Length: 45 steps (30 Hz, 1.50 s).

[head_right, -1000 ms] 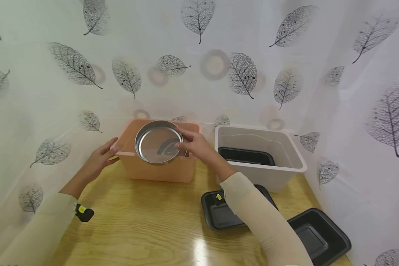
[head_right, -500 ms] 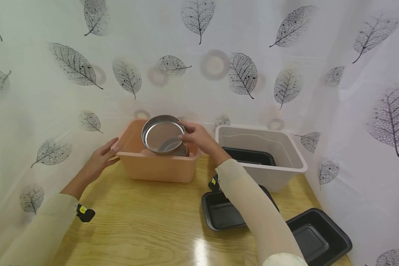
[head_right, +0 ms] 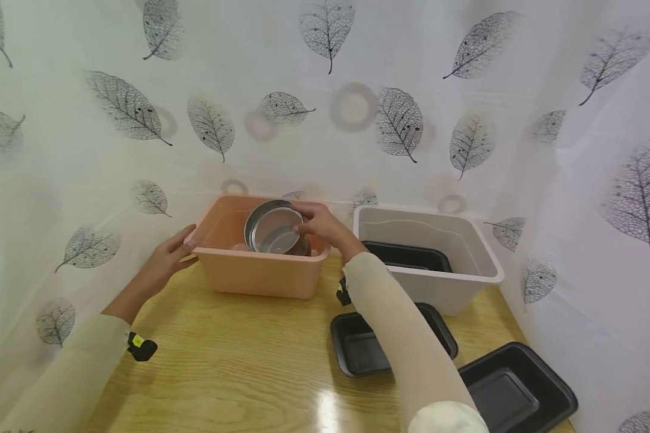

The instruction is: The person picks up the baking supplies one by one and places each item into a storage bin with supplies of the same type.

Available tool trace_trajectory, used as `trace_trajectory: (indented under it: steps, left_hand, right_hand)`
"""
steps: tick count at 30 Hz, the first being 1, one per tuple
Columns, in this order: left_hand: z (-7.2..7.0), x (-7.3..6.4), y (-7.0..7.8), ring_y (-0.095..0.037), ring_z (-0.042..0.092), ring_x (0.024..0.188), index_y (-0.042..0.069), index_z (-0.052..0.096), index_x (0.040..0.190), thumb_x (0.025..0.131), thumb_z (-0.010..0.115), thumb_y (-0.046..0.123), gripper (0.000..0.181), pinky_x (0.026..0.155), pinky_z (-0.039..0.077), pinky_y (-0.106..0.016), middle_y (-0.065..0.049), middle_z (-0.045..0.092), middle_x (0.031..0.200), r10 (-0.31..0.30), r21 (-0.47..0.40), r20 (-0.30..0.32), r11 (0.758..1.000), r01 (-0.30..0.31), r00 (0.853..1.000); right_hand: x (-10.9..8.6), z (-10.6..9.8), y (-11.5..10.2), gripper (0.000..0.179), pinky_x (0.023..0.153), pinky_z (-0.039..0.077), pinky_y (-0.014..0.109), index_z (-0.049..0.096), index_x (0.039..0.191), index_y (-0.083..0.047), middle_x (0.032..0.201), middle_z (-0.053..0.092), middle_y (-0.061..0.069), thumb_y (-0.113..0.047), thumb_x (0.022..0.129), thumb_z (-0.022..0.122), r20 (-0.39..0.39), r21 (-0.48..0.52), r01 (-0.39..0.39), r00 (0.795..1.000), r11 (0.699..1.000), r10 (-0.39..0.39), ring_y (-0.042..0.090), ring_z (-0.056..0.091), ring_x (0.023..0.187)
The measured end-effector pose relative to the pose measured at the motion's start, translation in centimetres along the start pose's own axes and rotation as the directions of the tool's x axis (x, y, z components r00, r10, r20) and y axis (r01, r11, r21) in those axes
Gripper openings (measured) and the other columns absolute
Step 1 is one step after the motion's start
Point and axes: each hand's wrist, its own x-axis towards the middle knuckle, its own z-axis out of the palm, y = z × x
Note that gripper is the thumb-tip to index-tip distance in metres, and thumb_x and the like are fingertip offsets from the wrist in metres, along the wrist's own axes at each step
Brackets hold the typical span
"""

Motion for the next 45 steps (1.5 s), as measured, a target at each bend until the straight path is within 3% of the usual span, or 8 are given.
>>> trace_trajectory:
  steps: [9, 14, 21, 29, 36, 40, 43, 45]
  left_hand:
    - [-0.1, 0.0, -0.1, -0.043, 0.025, 0.148, 0.011, 0.011, 0.163, 0.108, 0.046, 0.031, 0.068, 0.106, 0.045, -0.035, -0.021, 0.009, 0.168, 0.009, 0.006, -0.003, 1.0, -0.009, 1.0]
    - [0.1, -0.1, 0.2, -0.043, 0.025, 0.149, 0.012, 0.011, 0.163, 0.108, 0.046, 0.031, 0.068, 0.109, 0.042, -0.041, -0.021, 0.011, 0.168, 0.0, -0.008, -0.005, 1.0, 0.0, 1.0]
    - [0.3, -0.3, 0.4, -0.043, 0.025, 0.149, 0.012, 0.01, 0.163, 0.109, 0.045, 0.03, 0.067, 0.11, 0.04, -0.042, -0.022, 0.011, 0.167, -0.002, -0.001, -0.004, 1.0, 0.002, 1.0]
    - [0.2, -0.3, 0.4, -0.042, 0.022, 0.15, 0.012, 0.01, 0.163, 0.109, 0.046, 0.032, 0.068, 0.11, 0.04, -0.044, -0.019, 0.005, 0.169, -0.006, 0.006, -0.003, 1.0, 0.006, 1.0]
    - [0.4, -0.2, 0.4, -0.041, 0.018, 0.152, 0.013, 0.01, 0.163, 0.108, 0.046, 0.034, 0.069, 0.11, 0.041, -0.045, -0.017, 0.0, 0.169, -0.019, 0.007, -0.002, 1.0, 0.019, 1.0]
    - [0.3, -0.2, 0.3, -0.04, 0.02, 0.151, 0.014, 0.011, 0.164, 0.108, 0.046, 0.034, 0.069, 0.109, 0.042, -0.04, -0.016, 0.002, 0.169, -0.021, 0.01, -0.003, 1.0, 0.021, 1.0]
    - [0.2, -0.2, 0.3, -0.04, 0.021, 0.151, 0.014, 0.011, 0.164, 0.108, 0.046, 0.034, 0.069, 0.11, 0.042, -0.04, -0.016, 0.002, 0.169, -0.023, 0.007, -0.004, 1.0, 0.023, 1.0]
    - [0.2, -0.1, 0.3, -0.039, 0.02, 0.152, 0.013, 0.011, 0.163, 0.108, 0.046, 0.034, 0.069, 0.11, 0.042, -0.041, -0.016, 0.002, 0.169, -0.021, 0.004, -0.004, 1.0, 0.021, 1.0]
  right_hand:
    - [1.5, 0.5, 0.0, 0.067, 0.103, 0.053, 0.041, 0.046, 0.152, -0.012, 0.157, 0.045, 0.009, -0.001, 0.091, 0.071, -0.01, -0.144, -0.087, 0.996, 0.986, 0.086, 0.033, 0.047, 0.139]
    - [2.1, 0.7, -0.1, 0.066, 0.09, 0.055, 0.034, 0.05, 0.15, -0.01, 0.152, 0.05, 0.011, -0.003, 0.088, 0.074, -0.012, -0.298, -0.128, 0.991, 0.946, 0.13, 0.033, 0.055, 0.127]
    - [2.6, 1.0, -0.2, 0.063, 0.108, 0.049, 0.038, 0.056, 0.145, -0.013, 0.153, 0.05, 0.009, -0.008, 0.086, 0.078, -0.036, -0.462, -0.17, 0.984, 0.87, 0.173, 0.029, 0.048, 0.135]
    - [2.7, 1.2, -0.4, 0.063, 0.106, 0.049, 0.034, 0.056, 0.146, -0.016, 0.152, 0.052, 0.007, -0.01, 0.087, 0.078, -0.025, -0.549, -0.178, 0.98, 0.817, 0.197, 0.027, 0.051, 0.132]
    - [2.5, 1.4, -0.3, 0.066, 0.068, 0.042, 0.027, 0.05, 0.15, -0.017, 0.135, 0.064, 0.015, -0.007, 0.09, 0.074, 0.01, -0.53, -0.167, 0.979, 0.831, 0.203, 0.018, 0.051, 0.08]
    - [2.3, 1.4, -0.4, 0.066, 0.078, 0.051, 0.03, 0.044, 0.154, -0.017, 0.14, 0.062, 0.013, -0.01, 0.094, 0.071, -0.015, -0.526, -0.154, 0.985, 0.836, 0.171, 0.023, 0.062, 0.1]
    - [2.2, 1.3, -0.4, 0.062, 0.091, 0.056, 0.035, 0.044, 0.154, -0.015, 0.146, 0.056, 0.012, -0.007, 0.096, 0.066, -0.029, -0.451, -0.135, 0.99, 0.882, 0.137, 0.026, 0.059, 0.125]
    - [2.1, 1.1, -0.4, 0.06, 0.095, 0.057, 0.039, 0.043, 0.155, -0.015, 0.148, 0.055, 0.013, -0.006, 0.098, 0.062, -0.02, -0.38, -0.123, 0.992, 0.917, 0.125, 0.028, 0.061, 0.123]
